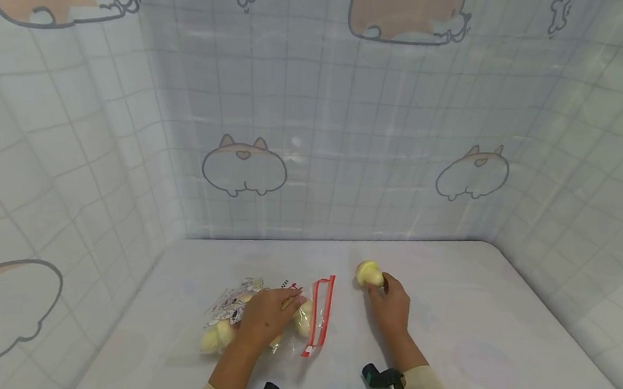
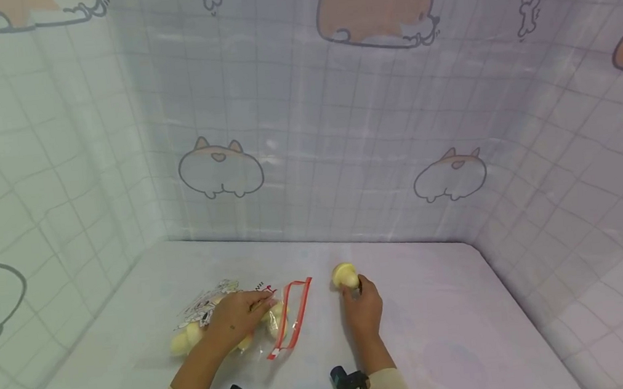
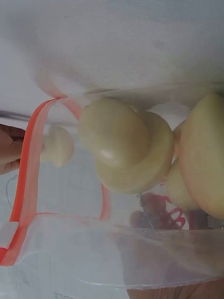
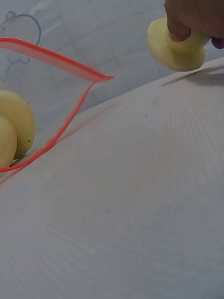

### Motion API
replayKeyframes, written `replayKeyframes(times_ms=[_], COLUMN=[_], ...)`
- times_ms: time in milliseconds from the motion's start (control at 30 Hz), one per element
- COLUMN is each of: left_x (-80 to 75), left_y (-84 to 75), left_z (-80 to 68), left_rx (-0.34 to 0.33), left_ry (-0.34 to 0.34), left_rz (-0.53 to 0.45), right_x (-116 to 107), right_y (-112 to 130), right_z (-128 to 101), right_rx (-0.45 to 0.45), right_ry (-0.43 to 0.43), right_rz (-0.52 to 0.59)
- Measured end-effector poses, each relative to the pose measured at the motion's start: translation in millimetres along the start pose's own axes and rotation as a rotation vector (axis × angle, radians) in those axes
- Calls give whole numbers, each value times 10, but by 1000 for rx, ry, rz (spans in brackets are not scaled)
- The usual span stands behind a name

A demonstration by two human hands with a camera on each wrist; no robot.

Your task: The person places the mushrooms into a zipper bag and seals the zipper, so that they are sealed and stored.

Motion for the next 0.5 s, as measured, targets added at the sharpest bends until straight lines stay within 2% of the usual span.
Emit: replayKeyframes(times_ms=[333,500], left_x=[-20,-4], left_y=[-3,6], left_z=[0,-2], left_rx=[-9,-13], left_ry=[-2,4], left_rz=[-7,7], right_x=[27,17], right_y=[81,115], right_z=[-77,-112], right_rx=[2,-28], right_ry=[26,22], right_rz=[88,161])
Point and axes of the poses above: each hand's wrist, its own z-axis towards the middle knuckle, its own x-axis out of the palm, y = z × x, the point moved 6 cm from there along z, towards the middle knuckle, and after that the axes turned 9 degrees about -z, right-handed, at the moved point
